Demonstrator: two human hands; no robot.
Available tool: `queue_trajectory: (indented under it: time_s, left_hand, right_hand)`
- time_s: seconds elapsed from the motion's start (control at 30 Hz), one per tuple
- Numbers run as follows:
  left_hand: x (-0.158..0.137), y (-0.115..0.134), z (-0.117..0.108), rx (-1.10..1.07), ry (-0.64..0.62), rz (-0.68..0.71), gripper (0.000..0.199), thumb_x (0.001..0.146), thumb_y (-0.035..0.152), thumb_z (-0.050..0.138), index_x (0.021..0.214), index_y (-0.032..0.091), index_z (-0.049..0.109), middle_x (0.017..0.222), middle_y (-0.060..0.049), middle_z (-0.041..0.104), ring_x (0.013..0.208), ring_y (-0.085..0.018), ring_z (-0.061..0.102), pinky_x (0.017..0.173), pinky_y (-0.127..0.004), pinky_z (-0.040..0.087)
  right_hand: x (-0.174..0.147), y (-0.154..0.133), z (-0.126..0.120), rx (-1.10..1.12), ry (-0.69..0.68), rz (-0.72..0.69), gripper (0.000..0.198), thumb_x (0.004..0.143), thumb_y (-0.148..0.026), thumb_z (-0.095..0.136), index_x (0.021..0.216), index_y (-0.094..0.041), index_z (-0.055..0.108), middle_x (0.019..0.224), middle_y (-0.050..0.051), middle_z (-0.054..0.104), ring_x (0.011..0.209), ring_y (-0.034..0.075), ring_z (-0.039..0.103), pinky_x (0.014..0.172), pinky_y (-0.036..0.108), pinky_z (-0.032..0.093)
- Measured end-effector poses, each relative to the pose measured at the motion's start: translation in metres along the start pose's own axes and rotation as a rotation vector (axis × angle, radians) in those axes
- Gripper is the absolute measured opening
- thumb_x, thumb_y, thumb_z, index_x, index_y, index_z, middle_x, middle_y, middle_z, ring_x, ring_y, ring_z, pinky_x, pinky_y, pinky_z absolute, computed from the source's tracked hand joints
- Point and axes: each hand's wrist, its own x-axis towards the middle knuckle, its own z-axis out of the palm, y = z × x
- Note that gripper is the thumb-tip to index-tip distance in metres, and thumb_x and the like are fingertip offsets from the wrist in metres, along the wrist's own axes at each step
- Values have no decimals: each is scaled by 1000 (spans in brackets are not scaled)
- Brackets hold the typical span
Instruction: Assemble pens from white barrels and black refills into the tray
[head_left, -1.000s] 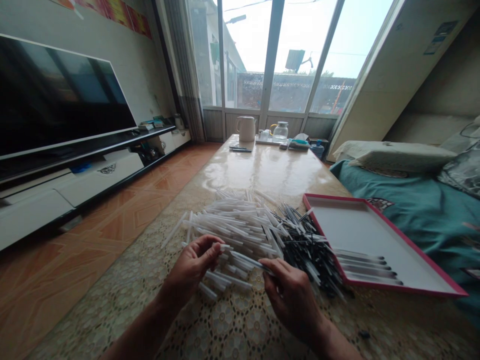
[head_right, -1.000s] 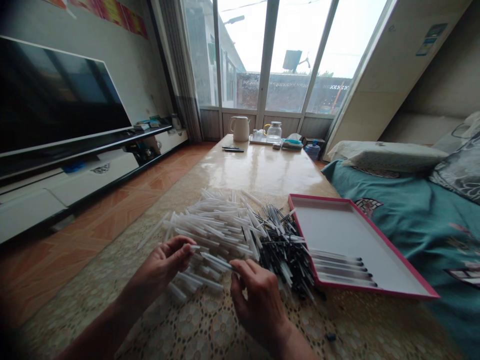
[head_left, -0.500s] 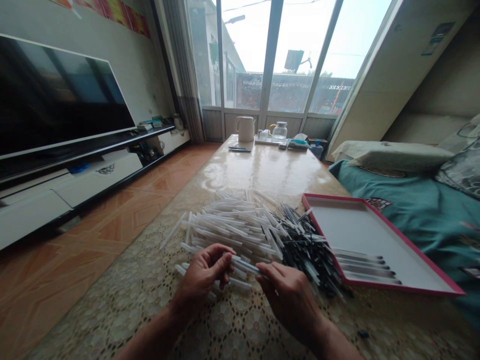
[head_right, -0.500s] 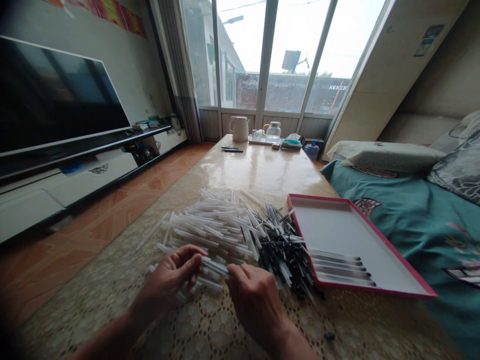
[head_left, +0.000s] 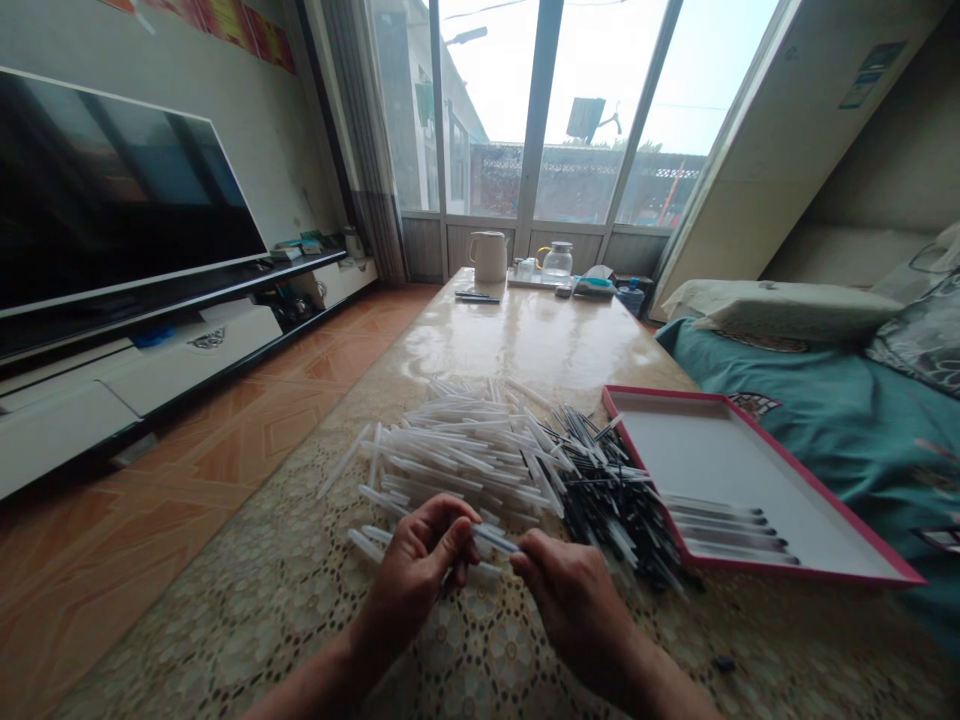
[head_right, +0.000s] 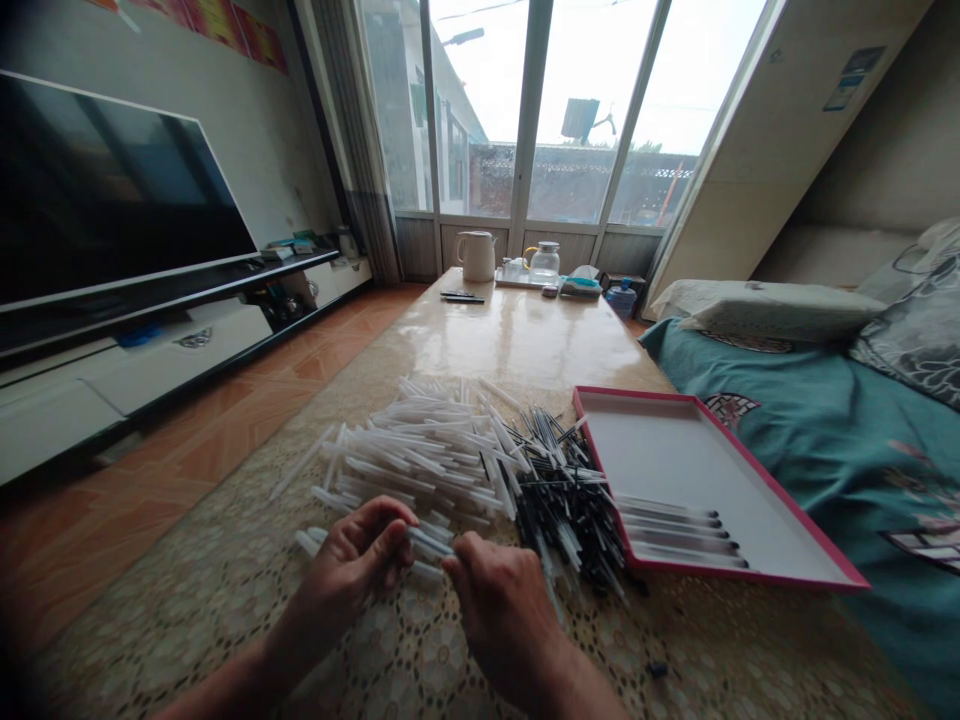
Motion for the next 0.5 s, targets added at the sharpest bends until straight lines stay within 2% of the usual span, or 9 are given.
queue_trajectory:
  time_s: [0.17,0.33,0.43,0.5]
  left_hand:
    - [-3,5,2,40,-17,36,28,80,43,68,83,17,60,55,3,58,40,-5,42,39,-16,31]
    - [-6,8,3,86,-35,50,29,79,44,68,82,16,59,55,3,58,41,-6,43,40,-17,32]
    - [-5,5,2,97,-56,44,30,79,44,68,82,16,59,55,3,58,41,-6,43,41,-17,33]
    - [-2,2,0,93,-68,34,31,79,45,68,82,16,59,55,3,58,41,-6,43,40,-17,32]
  right_hand:
    - [3,-2,-7,409,-126,189,41,96,-43,40,69,-17,57,58,-3,47,56,11,46,53,21,32]
    - [7,-4,-14,741,-213,303,53,88,-60,46,62,-16,59,51,-6,33,49,8,31,45,20,25]
    - [8,-2,-13,861,-317,379,56,84,-65,47,61,-16,59,46,-9,26,43,7,22,41,20,18]
    - [10,0,-11,867,-325,387,55,84,-65,47,61,-16,60,46,-9,25,43,7,21,40,20,18]
